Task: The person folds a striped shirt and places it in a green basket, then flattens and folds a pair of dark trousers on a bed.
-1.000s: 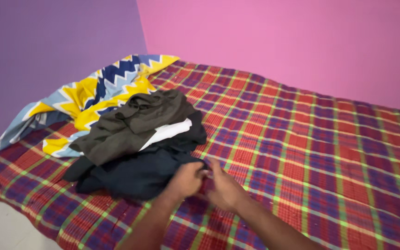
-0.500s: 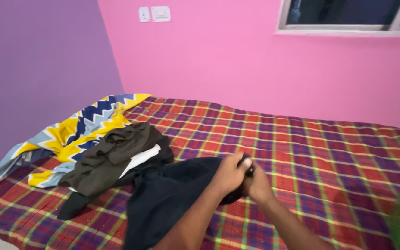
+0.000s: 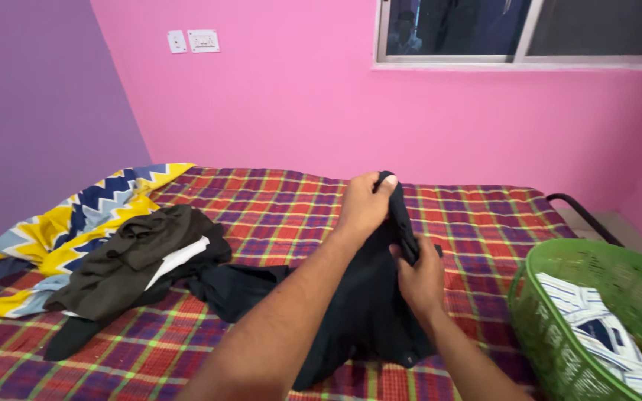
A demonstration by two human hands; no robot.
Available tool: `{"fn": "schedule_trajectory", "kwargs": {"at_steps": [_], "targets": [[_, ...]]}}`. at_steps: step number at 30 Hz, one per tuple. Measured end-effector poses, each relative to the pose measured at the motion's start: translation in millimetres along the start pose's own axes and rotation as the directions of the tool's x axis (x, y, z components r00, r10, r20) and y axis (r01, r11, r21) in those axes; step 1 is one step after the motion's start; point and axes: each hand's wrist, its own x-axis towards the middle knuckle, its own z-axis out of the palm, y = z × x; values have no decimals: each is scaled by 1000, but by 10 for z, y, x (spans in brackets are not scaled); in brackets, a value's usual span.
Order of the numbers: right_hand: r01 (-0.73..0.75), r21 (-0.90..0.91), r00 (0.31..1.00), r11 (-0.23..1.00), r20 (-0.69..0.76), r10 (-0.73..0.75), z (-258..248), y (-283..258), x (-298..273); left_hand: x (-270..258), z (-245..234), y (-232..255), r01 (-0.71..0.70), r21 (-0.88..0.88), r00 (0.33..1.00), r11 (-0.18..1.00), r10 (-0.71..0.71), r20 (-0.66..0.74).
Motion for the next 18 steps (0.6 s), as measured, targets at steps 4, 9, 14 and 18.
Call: {"fn": "schedule_trajectory", "kwargs": {"at_steps": [4,9,14,18], "targets": [[-106,65,992,992,-56,109,-78,24,108,-67,-50,-228,58,119,995,991,-67,71],[-143,219,989,965,-11,149,-109,-211,248,-314,-92,-853,-74,164,976,984,38,215],[-213,294,977,932,38,212,-124,-560,338,-674,-158,-706,-187,144,916,972,119,384],[-81,334,995,939,80,58,-191,-637,439,-683,-176,-196,25,513,953,858,-175,246]]}}
